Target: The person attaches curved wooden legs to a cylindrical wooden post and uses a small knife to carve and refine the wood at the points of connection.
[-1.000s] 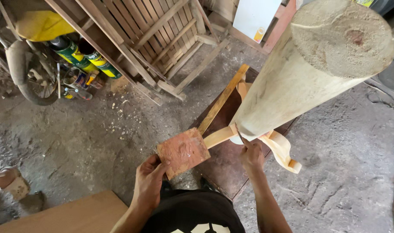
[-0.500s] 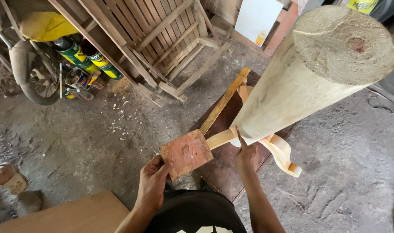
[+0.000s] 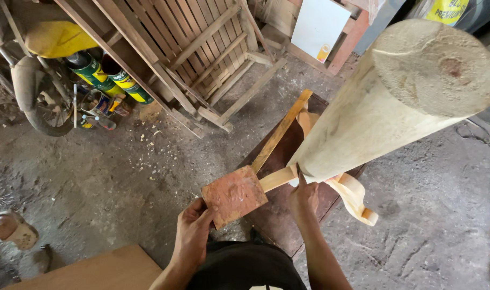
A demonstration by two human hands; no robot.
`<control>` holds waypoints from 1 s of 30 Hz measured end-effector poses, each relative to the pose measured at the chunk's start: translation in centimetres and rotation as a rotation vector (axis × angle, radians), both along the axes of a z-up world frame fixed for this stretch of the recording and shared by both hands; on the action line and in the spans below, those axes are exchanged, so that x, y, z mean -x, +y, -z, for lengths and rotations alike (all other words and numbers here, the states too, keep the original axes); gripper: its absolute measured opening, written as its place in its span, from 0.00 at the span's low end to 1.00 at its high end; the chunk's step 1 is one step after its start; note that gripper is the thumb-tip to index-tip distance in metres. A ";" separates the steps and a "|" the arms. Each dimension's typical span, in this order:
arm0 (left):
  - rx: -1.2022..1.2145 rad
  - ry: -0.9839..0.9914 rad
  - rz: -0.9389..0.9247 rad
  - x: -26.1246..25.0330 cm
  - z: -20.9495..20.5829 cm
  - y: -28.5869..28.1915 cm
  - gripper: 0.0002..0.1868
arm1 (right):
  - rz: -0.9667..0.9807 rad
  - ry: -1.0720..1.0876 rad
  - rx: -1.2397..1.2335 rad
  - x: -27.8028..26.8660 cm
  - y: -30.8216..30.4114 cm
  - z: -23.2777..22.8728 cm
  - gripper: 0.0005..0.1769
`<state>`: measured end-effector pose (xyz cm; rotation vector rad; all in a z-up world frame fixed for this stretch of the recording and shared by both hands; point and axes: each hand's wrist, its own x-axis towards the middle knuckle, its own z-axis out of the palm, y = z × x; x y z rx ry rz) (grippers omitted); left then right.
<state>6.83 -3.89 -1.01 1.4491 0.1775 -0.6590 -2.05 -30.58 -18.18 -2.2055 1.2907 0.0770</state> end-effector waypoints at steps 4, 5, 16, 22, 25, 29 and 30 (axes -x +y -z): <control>0.053 0.018 0.029 -0.9 0.8 1.1 0.12 | -0.087 -0.066 -0.034 0.7 2.0 -0.9 0.25; 0.050 0.031 0.028 -1.5 1.0 1.0 0.12 | -0.078 -0.124 -0.010 0.8 2.3 -1.1 0.25; 0.033 0.059 0.217 -12.4 0.8 7.3 0.15 | 0.075 -0.330 0.235 5.2 11.4 -3.8 0.17; 0.084 0.099 0.319 -17.8 2.6 10.8 0.09 | 0.235 -0.346 0.235 0.8 19.1 -7.5 0.16; 0.035 0.093 0.393 -19.6 3.1 11.0 0.07 | 0.275 -0.419 0.273 -1.0 22.4 -10.3 0.17; 0.104 0.067 0.531 -21.0 3.0 10.3 0.06 | 0.300 -0.421 0.301 -2.7 25.4 -14.9 0.16; 0.108 0.041 0.545 -21.2 2.8 9.7 0.06 | 0.298 -0.418 0.307 -3.2 25.8 -15.9 0.16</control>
